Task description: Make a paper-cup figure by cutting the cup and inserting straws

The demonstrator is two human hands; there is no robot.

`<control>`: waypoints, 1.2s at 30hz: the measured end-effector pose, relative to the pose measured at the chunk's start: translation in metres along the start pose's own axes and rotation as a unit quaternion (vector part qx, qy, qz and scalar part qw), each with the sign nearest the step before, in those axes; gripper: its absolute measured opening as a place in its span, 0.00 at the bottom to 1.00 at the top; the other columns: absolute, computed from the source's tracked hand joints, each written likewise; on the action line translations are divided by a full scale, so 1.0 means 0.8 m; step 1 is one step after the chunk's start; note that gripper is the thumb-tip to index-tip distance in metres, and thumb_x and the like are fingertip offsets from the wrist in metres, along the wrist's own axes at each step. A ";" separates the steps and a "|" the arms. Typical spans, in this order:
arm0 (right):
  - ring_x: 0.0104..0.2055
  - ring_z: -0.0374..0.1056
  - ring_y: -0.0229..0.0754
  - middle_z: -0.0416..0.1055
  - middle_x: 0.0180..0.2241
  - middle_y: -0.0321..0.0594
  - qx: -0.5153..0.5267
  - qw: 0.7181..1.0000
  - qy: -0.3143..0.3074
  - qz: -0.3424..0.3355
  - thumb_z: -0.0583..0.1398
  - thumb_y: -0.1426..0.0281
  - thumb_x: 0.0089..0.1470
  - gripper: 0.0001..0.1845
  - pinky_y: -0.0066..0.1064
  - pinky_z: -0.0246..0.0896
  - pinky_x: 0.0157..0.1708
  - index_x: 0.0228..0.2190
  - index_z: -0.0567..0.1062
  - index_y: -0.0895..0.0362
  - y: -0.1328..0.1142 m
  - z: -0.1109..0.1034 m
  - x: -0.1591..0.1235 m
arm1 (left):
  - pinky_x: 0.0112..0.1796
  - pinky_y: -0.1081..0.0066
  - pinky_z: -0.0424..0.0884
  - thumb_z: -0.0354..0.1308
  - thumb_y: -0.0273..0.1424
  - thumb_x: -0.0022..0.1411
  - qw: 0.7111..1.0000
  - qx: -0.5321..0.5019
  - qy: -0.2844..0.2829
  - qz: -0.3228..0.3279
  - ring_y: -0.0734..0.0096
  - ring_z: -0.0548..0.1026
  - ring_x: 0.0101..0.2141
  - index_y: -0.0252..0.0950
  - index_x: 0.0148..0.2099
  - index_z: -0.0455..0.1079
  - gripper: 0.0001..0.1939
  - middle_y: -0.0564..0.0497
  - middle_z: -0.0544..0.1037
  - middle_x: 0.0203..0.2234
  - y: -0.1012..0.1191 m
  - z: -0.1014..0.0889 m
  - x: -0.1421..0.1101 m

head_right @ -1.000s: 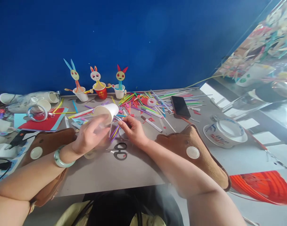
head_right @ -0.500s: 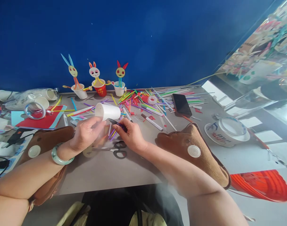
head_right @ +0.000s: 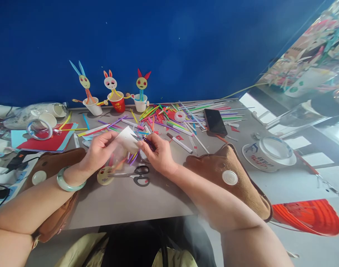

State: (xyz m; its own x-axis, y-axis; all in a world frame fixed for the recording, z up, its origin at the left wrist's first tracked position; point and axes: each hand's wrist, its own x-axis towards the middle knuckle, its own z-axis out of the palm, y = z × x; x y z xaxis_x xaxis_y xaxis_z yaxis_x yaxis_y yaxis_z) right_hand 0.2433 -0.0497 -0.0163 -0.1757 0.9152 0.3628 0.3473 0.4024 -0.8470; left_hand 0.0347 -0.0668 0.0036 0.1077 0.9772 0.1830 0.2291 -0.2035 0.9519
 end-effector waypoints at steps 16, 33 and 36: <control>0.21 0.58 0.33 0.71 0.24 0.33 0.039 0.989 -0.065 -0.125 0.62 0.65 0.55 0.19 0.27 0.57 0.24 0.48 0.76 0.57 0.000 -0.015 0.000 | 0.28 0.75 0.69 0.61 0.32 0.64 0.967 0.152 -0.066 0.192 0.73 0.76 0.27 0.35 0.36 0.75 0.06 0.51 0.79 0.28 0.004 -0.001 -0.012; 0.23 0.66 0.37 0.73 0.23 0.36 -0.109 0.884 -0.064 -0.450 0.54 0.67 0.66 0.11 0.32 0.59 0.29 0.45 0.73 0.55 -0.002 -0.015 -0.015 | 0.37 0.66 0.76 0.61 0.25 0.61 0.730 0.425 0.035 0.533 0.64 0.80 0.34 0.42 0.47 0.73 0.12 0.47 0.82 0.38 -0.009 -0.023 -0.038; 0.24 0.67 0.37 0.74 0.25 0.37 -0.102 0.891 -0.049 -0.439 0.56 0.70 0.63 0.08 0.31 0.59 0.29 0.43 0.72 0.55 -0.003 -0.013 -0.019 | 0.38 0.66 0.77 0.62 0.23 0.60 0.741 0.401 0.012 0.538 0.66 0.80 0.32 0.43 0.46 0.74 0.13 0.49 0.82 0.37 -0.002 -0.023 -0.038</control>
State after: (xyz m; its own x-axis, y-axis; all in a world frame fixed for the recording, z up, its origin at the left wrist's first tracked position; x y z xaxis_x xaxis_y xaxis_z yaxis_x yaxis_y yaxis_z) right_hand 0.2548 -0.0644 -0.0159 -0.5386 0.2437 0.8065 0.1956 0.9673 -0.1616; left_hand 0.0136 -0.0947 0.0008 0.6313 0.2213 0.7433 0.5252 -0.8272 -0.1999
